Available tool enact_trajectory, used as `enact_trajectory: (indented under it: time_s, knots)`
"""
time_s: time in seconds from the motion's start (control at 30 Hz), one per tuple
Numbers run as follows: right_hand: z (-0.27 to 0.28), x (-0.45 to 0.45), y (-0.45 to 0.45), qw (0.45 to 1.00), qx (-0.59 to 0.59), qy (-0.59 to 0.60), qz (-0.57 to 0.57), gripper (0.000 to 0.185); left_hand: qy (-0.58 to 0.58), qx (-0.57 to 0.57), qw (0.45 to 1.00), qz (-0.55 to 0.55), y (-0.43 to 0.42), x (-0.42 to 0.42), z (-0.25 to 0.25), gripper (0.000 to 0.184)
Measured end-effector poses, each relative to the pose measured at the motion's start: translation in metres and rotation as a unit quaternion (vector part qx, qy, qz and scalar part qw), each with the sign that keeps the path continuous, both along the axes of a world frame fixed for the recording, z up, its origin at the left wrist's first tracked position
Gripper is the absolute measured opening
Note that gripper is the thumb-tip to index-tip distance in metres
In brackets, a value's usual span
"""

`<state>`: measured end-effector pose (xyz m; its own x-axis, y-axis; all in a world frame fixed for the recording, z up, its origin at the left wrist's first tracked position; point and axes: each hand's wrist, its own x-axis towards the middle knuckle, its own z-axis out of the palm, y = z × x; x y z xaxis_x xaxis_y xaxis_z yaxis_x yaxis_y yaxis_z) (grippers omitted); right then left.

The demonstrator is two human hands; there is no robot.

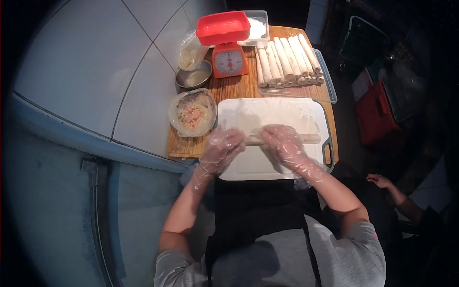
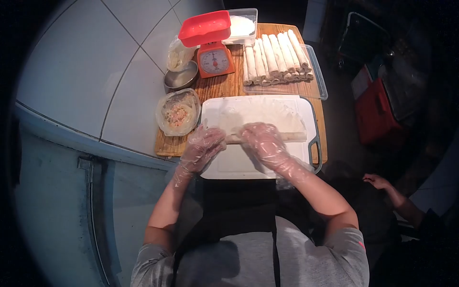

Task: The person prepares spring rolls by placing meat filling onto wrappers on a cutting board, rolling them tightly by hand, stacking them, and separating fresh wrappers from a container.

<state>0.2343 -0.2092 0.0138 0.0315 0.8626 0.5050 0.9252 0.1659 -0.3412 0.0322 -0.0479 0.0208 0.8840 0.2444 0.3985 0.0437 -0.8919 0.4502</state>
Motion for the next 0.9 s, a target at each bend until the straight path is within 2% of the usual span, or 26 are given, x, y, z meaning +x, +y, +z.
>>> enact_trajectory:
  time_s: [0.03,0.17,0.27,0.37,0.47,0.57,0.67,0.7,0.73,0.77,0.83,0.9]
  knots:
    - [0.008,-0.005,0.006,1.000,0.016,-0.004,0.011,0.025,-0.004,0.003,1.000,-0.015,0.004,0.002,0.002,0.029]
    - [-0.003,-0.008,0.015,0.998,-0.028,0.034,0.041,0.027,0.036,0.022,0.995,-0.086,0.026,0.010,0.007,0.022]
    - [-0.006,-0.008,0.015,0.998,-0.019,0.031,0.042,0.025,0.114,-0.034,0.986,-0.121,0.044,0.026,0.015,0.019]
    - [-0.006,-0.008,0.017,0.999,-0.010,0.021,0.042,0.021,0.191,-0.009,0.969,-0.160,0.060,0.047,0.028,0.014]
    - [-0.006,-0.009,0.018,0.999,-0.005,0.020,0.047,0.020,0.213,0.007,0.967,-0.137,0.061,0.060,0.032,0.020]
    - [0.002,-0.008,0.016,0.997,-0.004,0.060,0.056,0.024,0.224,0.007,0.974,0.039,0.040,0.049,0.036,0.026]
    - [0.003,-0.009,0.017,0.989,0.041,0.127,0.061,0.030,0.142,-0.111,0.952,0.247,-0.002,0.022,0.024,0.040]
    - [0.002,-0.009,0.017,0.987,0.066,0.136,0.061,0.032,0.131,-0.296,0.913,0.250,-0.010,0.020,0.023,0.045]
    - [0.001,-0.008,0.017,0.984,0.089,0.145,0.062,0.035,0.115,-0.472,0.840,0.243,-0.019,0.018,0.022,0.049]
    - [0.001,-0.007,0.018,0.984,0.093,0.138,0.062,0.034,0.093,-0.631,0.736,0.228,-0.025,0.019,0.022,0.053]
    - [0.003,-0.006,0.019,0.985,0.105,0.124,0.062,0.033,0.005,-0.651,0.720,0.241,-0.033,0.029,0.022,0.065]
    - [0.002,-0.007,0.020,0.986,0.074,0.129,0.071,0.024,-0.059,-0.656,0.712,0.242,-0.034,0.034,0.021,0.074]
